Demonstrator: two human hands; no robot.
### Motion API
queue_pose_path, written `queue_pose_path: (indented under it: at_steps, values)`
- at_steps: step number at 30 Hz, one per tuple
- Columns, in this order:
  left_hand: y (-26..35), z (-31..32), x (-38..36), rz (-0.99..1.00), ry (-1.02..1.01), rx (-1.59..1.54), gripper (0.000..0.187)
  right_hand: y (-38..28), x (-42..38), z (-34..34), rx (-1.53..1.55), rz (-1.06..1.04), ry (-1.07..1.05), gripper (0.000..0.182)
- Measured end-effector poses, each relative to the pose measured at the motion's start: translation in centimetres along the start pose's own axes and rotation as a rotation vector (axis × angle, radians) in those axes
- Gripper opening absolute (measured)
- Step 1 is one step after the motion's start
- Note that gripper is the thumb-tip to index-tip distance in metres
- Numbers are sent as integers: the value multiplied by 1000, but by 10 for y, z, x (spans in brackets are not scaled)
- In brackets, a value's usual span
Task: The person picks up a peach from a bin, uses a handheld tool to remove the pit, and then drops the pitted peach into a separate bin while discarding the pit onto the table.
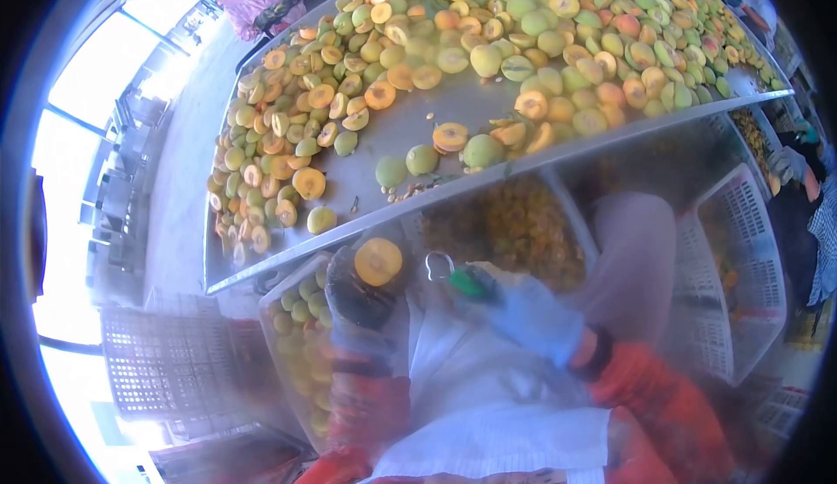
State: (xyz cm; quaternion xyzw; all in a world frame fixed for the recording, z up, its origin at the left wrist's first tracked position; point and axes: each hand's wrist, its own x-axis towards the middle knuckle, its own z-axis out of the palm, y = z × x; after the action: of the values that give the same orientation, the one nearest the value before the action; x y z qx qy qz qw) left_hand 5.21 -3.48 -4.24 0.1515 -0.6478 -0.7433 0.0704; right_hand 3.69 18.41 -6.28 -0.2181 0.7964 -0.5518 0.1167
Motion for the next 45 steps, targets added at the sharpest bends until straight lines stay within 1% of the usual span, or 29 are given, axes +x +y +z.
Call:
queue_pose_path:
  at_steps: [1, 3, 5, 6, 7, 9, 10, 11, 13, 16, 17, 19, 22, 23, 24, 25, 27, 28, 30, 31, 32, 33, 34, 35, 37, 38, 41, 43, 45]
  values:
    - [1, 0, 0, 393, -42, 761, 36, -2, 0, 2, 0, 0, 2, 39]
    - [-15, 6, -3, 404, 9, 664, 40, -7, -2, 5, -43, 77, -37, 38]
    - [-6, 18, -15, -145, 74, -606, 49, -7, -2, 5, -103, 24, -77, 39]
    - [-14, 14, -9, -339, 89, -677, 50, -7, -2, 4, -164, -34, -117, 39]
    - [-25, 10, -9, -347, 91, -676, 50, -8, -3, 5, -161, -27, -119, 39]
    - [-35, 6, -13, -384, -184, -521, 52, -12, -4, 8, -419, -88, -119, 32]
    - [-35, 14, -17, -385, -63, -433, 58, -13, -4, 8, -420, -85, -122, 32]
    - [-34, 15, -18, -389, -59, -437, 58, -13, -5, 9, -430, -143, -89, 30]
    - [-33, 15, -22, -403, -192, -506, 54, -13, -8, 10, -439, -202, -63, 29]
    - [-24, 20, -28, -412, -160, -415, 47, -14, -9, 10, -412, -242, -25, 30]
    - [-21, 23, -30, -411, -159, -413, 47, -15, -9, 9, -456, -209, -75, 31]
    - [-14, 29, -34, -278, -83, -165, 41, -17, -10, 7, -497, -175, -125, 33]
    - [0, 38, -42, -201, -29, -84, 33, -18, -14, 5, -510, -100, -253, 35]
    - [-1, 39, -44, -205, -28, -80, 33, -19, -16, 4, -307, -104, -283, 36]
    - [-3, 41, -45, -86, -11, -30, 31, -20, -16, 3, -106, -108, -310, 37]
    - [-4, 43, -45, 34, 6, 19, 30, -24, -16, 0, -104, -107, -309, 37]
    - [-8, 45, -46, -4, 19, 26, 30, -32, -13, -9, 302, 366, -556, 37]
    - [-9, 46, -45, -42, 33, 32, 29, -30, -11, -10, 301, 366, -551, 37]
    - [-10, 51, -44, -66, 27, 3, 29, -23, -10, -10, 467, 578, -594, 37]
    - [-10, 54, -42, -89, 26, -27, 29, -16, -11, -7, 471, 580, -582, 37]
    - [-14, 57, -38, -88, 14, -27, 29, -7, -10, -3, 235, 461, -501, 38]
    - [-21, 59, -31, -116, 59, -166, 30, 0, -8, 0, -1, 340, -419, 39]
    - [-28, 60, -25, -146, 105, -304, 31, 0, -13, 6, -397, 14, -120, 40]
    - [-32, 59, -21, -146, 101, -305, 31, 1, -16, 7, -399, 15, -117, 40]
    - [-35, 55, -15, -225, 32, -442, 32, -7, -19, 6, -721, -190, 17, 40]
    - [-36, 56, -14, -228, 30, -437, 32, 2, -23, 11, -844, -251, -8, 41]
    - [-27, 63, -19, -192, 87, -306, 32, 5, -27, 12, -717, -339, -47, 45]
    - [-24, 63, -20, -116, 142, -158, 22, -5, -27, 10, -636, -312, -86, 44]
    - [-20, 58, -19, -43, 112, -38, 22, -6, -22, 8, -560, -284, -136, 43]
